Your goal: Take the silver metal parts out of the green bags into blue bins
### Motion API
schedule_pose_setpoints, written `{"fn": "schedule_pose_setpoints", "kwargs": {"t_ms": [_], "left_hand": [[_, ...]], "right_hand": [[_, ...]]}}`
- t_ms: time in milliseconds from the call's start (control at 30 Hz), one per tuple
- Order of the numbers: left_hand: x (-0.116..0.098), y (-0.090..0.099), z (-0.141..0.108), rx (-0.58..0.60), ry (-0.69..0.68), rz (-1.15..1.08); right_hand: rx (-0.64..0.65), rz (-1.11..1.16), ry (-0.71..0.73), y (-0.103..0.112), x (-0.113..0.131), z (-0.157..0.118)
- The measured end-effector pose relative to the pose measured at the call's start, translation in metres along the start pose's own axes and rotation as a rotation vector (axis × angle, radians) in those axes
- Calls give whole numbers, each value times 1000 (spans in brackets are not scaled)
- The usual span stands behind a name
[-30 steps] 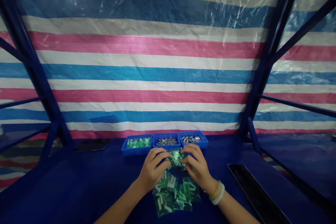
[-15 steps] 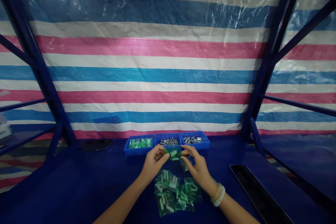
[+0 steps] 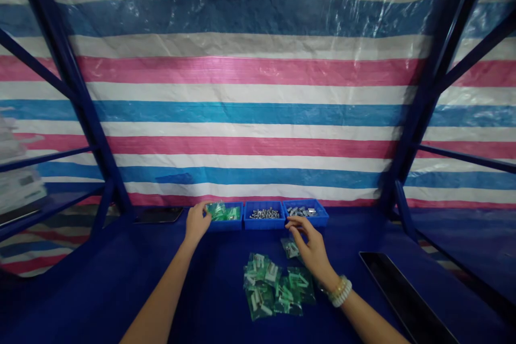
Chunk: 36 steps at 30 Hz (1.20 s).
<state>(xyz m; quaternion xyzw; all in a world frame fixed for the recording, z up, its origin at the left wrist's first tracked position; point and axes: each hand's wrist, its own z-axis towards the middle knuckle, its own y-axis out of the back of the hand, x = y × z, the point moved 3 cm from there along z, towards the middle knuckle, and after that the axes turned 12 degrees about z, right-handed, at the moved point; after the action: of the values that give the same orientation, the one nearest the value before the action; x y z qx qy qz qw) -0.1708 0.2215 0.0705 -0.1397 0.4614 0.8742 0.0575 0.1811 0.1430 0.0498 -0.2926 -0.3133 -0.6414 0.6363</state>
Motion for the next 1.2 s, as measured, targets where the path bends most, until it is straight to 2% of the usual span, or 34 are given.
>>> {"fn": "schedule_pose_setpoints", "kwargs": {"t_ms": [300,367,467,567,667,733,833,900,1033,1100,1200], "left_hand": [[0,-1,-6,46,-2,199],[-2,0,-9,42,10,231],[-12,3,-13,-6,46,269],[-38,9,-23,-134,-10,218],[-79,14,-43,-240,-258,45],[-108,14,-62,-207,-440,-80],[-141,10,-90,-26,-572,-297],[-152,2,-105,136,-517,-473],[-157,-19,-120,407,-141,-870],[-155,-24,-121,473,17,-1008],[-152,-22,-117,461,96,-1056]], "right_hand": [[-62,0,-69,7,-5,4],[-52,-66,-44,10,-8,6],[-1,-291,-6,16,-16,8],[58,-573,0,20,-26,4],[117,-721,-42,19,-35,-2],[161,-696,-89,17,-40,-3],[149,-433,-181,14,-45,0],[92,-158,-262,11,-46,4],[76,284,-434,-2,-38,1],[119,410,-487,-10,-32,-3],[155,506,-515,-19,-27,-8]]}}
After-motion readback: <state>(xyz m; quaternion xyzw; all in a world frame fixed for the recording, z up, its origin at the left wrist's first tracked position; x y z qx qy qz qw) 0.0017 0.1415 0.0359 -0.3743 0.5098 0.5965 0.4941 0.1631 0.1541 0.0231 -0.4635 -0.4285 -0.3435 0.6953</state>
